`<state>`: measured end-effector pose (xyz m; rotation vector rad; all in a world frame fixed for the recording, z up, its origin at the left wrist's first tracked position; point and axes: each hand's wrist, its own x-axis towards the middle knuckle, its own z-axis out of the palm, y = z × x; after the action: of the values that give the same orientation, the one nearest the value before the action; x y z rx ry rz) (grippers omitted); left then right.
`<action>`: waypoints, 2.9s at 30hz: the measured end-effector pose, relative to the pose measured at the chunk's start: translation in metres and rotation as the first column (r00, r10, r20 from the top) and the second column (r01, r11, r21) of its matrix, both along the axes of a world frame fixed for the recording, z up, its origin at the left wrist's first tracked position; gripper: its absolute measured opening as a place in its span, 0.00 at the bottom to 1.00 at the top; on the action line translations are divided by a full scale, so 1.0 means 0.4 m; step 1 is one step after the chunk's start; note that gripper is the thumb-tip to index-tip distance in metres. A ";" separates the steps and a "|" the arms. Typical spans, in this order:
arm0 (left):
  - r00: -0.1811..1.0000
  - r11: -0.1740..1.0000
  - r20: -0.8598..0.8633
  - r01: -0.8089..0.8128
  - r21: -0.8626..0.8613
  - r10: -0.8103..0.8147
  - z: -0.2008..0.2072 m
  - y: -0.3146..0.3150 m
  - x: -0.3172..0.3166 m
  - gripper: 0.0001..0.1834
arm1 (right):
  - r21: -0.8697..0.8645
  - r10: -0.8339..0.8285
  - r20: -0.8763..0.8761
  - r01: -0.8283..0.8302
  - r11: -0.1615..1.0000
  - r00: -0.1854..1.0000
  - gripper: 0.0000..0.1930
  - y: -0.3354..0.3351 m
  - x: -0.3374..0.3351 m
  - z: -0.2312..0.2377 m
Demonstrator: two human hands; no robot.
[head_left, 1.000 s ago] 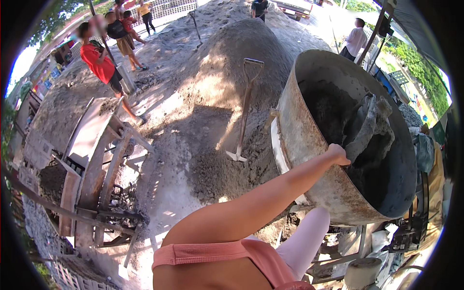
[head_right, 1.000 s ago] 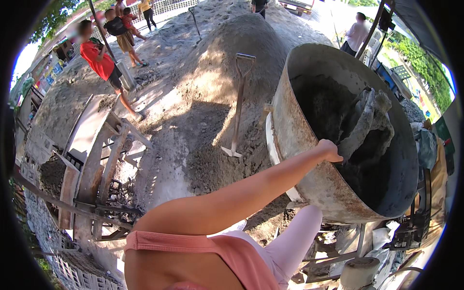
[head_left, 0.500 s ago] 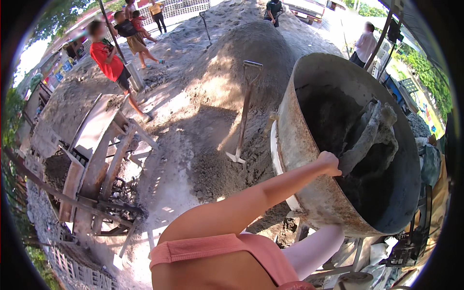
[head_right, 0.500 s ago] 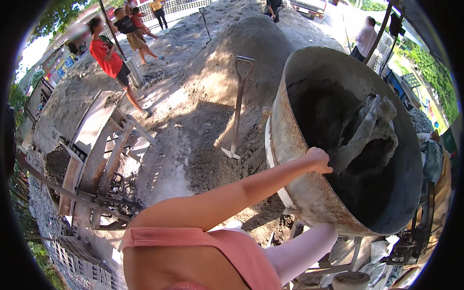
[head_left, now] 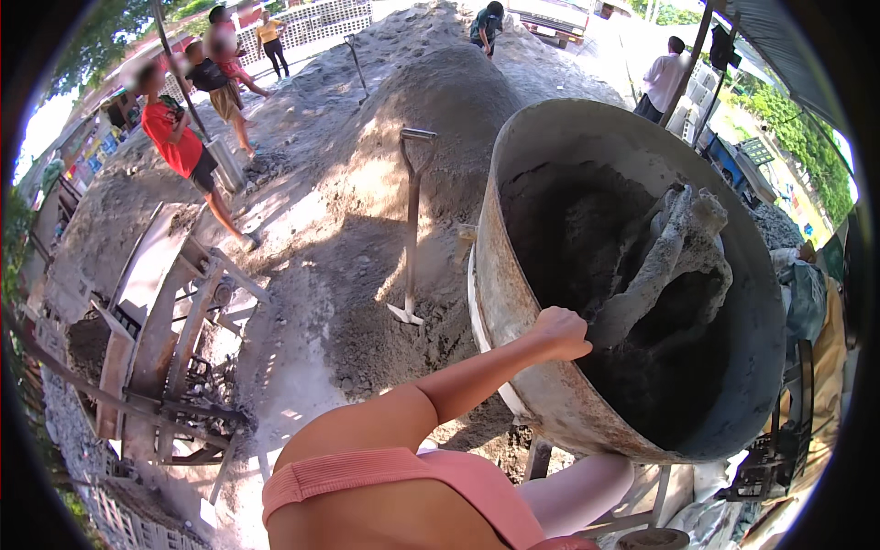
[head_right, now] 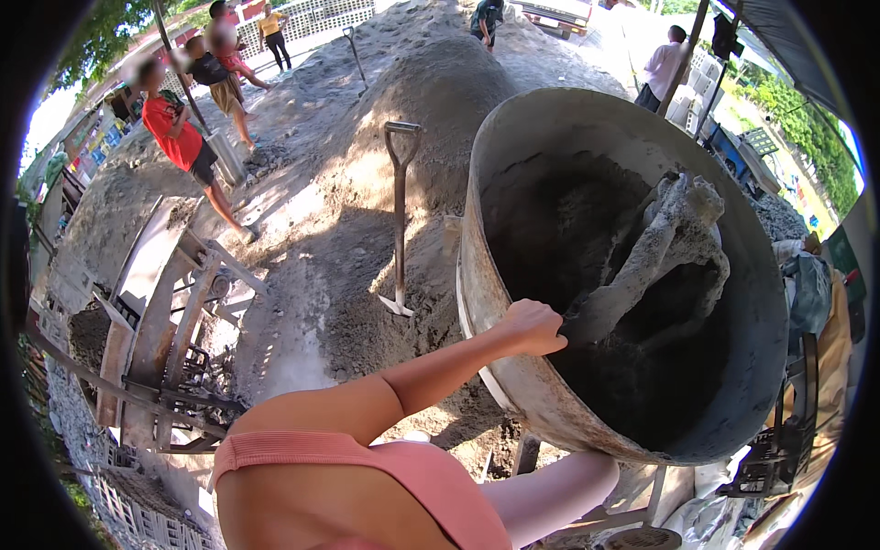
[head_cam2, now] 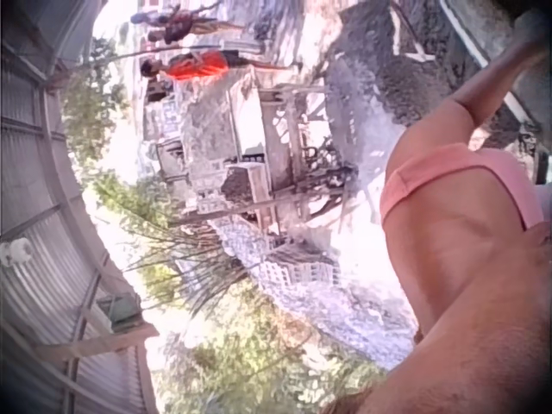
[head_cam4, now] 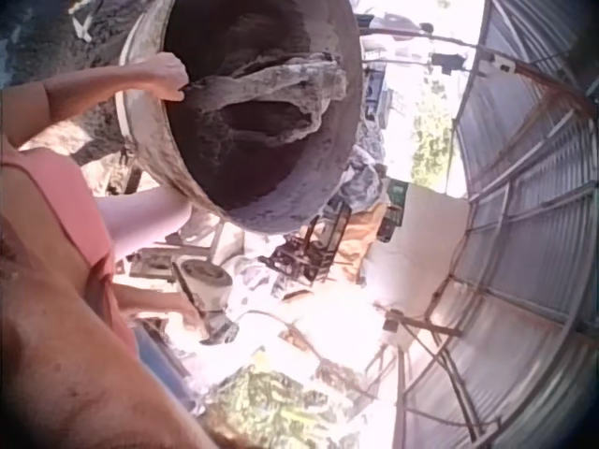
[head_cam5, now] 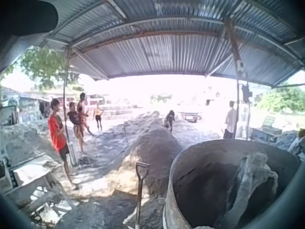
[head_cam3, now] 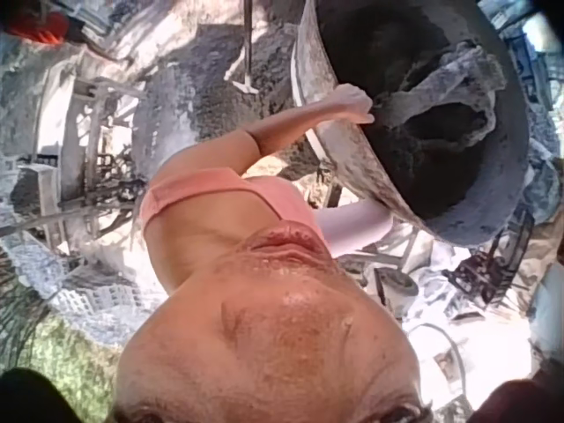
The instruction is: Operating and cleaning a concrete mixer and handling mortar components at a construction site.
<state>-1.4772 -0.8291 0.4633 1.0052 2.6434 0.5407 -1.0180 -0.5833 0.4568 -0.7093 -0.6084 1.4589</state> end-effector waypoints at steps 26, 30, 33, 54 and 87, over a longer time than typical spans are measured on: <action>0.998 0.997 0.036 -0.059 -0.057 0.061 0.004 0.027 0.000 0.17 | -0.286 0.445 -0.138 -0.465 0.838 0.885 0.18 0.030 -0.157 -0.176; 0.999 0.998 -0.015 -0.047 -0.048 0.047 0.004 0.024 -0.001 0.17 | -0.315 0.512 -0.164 -0.537 0.783 0.843 0.19 0.021 -0.179 -0.231; 0.999 0.998 -0.019 -0.042 -0.041 0.041 -0.011 0.021 0.001 0.18 | -0.329 0.565 -0.193 -0.595 0.733 0.802 0.19 0.027 -0.207 -0.274; 1.000 0.997 -0.019 -0.011 -0.074 0.010 -0.016 0.036 0.018 0.19 | -0.145 0.446 0.313 -0.422 0.895 0.838 0.20 -0.057 -0.190 -0.113; 0.891 0.904 -0.331 -0.168 0.393 0.310 -0.092 -0.202 -0.389 0.09 | 0.205 -0.670 0.727 -0.979 0.001 0.151 0.15 -0.327 -0.553 -0.038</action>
<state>-1.6329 -0.9100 0.4264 0.9583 3.1288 1.0017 -1.2391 -0.7143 0.4416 -0.0287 -2.8743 -0.0088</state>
